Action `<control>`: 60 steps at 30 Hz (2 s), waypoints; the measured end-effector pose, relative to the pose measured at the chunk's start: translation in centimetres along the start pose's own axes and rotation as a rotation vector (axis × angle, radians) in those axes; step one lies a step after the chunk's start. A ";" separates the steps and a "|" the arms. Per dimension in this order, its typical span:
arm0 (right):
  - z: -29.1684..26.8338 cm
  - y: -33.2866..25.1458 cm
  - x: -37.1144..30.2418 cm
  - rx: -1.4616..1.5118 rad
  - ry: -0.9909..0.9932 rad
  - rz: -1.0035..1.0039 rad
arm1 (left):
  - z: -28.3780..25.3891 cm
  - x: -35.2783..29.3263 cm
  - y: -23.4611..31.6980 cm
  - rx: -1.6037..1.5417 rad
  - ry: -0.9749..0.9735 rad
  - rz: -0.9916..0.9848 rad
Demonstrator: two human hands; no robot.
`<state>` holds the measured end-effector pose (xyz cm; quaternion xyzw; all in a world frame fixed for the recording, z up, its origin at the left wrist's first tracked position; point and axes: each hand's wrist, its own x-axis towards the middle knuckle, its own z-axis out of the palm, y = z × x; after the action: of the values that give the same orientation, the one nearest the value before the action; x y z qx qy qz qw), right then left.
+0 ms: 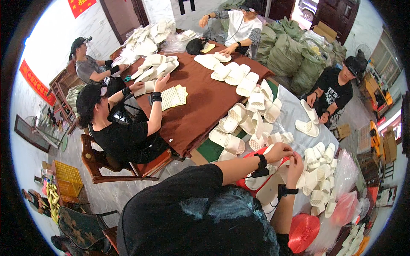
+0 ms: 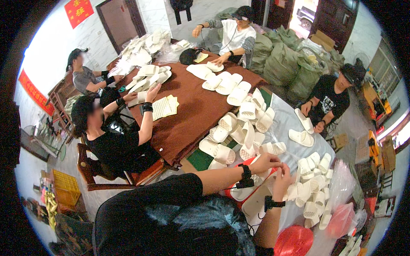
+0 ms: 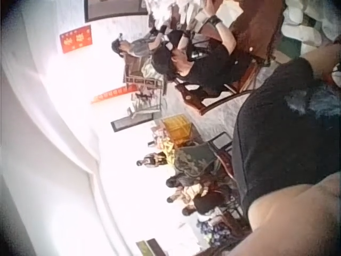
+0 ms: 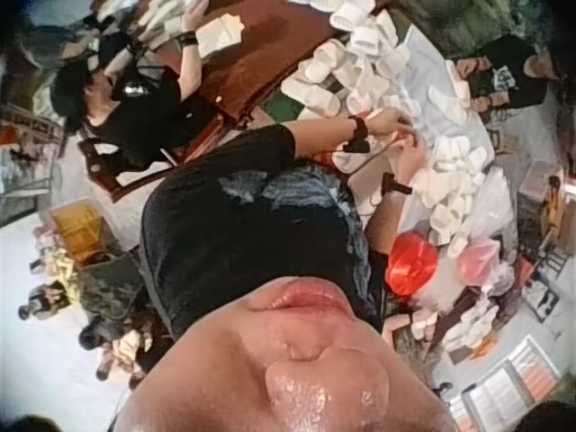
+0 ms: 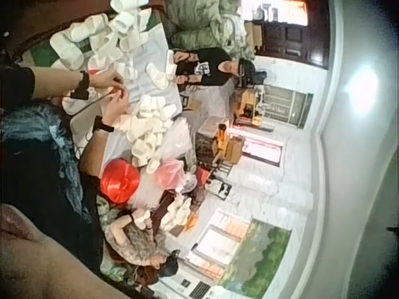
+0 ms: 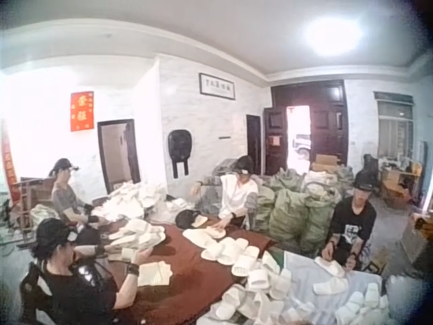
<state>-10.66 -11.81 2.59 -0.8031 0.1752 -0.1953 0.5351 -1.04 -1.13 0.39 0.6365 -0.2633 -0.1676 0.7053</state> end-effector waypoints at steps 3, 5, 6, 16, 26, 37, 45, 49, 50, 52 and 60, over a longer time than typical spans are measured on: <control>1.9 -0.8 -0.7 -0.069 -0.018 0.034 | -0.6 -0.3 -0.1 0.011 0.012 -0.049; 2.4 0.0 -0.7 -0.125 0.052 0.004 | -0.9 -0.4 0.1 0.091 -0.020 -0.028; 2.3 1.2 -0.7 -0.127 0.049 0.007 | -0.7 -0.6 0.4 0.089 -0.018 -0.032; 1.8 1.4 -0.2 -0.024 0.172 -0.095 | -0.9 0.0 -0.3 -0.228 -0.001 -0.113; 1.8 1.8 -0.5 -0.047 0.126 -0.112 | -1.1 -0.1 0.0 -0.157 -0.004 -0.117; 1.7 1.7 -0.4 -0.086 0.092 -0.112 | -1.1 -0.3 0.1 0.004 -0.094 -0.147; 1.9 1.2 -0.6 -0.090 0.086 -0.142 | -1.3 0.5 -1.5 -0.148 -0.109 -0.137; 2.0 0.9 -0.5 -0.144 0.074 -0.144 | -1.4 0.2 -0.5 -0.233 -0.133 -0.167; 1.8 1.6 -0.4 -0.155 0.071 -0.144 | -1.3 0.2 -0.4 -0.239 -0.136 -0.167; 2.0 1.8 -0.3 -0.111 0.060 -0.184 | -1.3 0.2 -0.3 -0.229 -0.122 -0.150; 1.8 2.2 -0.2 -0.062 0.054 -0.166 | -1.2 0.3 -0.6 -0.382 -0.034 -0.132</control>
<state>-10.10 -11.10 -0.10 -0.8254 0.1283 -0.2549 0.4872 -0.02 -0.45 -0.20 0.5041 -0.1962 -0.2712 0.7962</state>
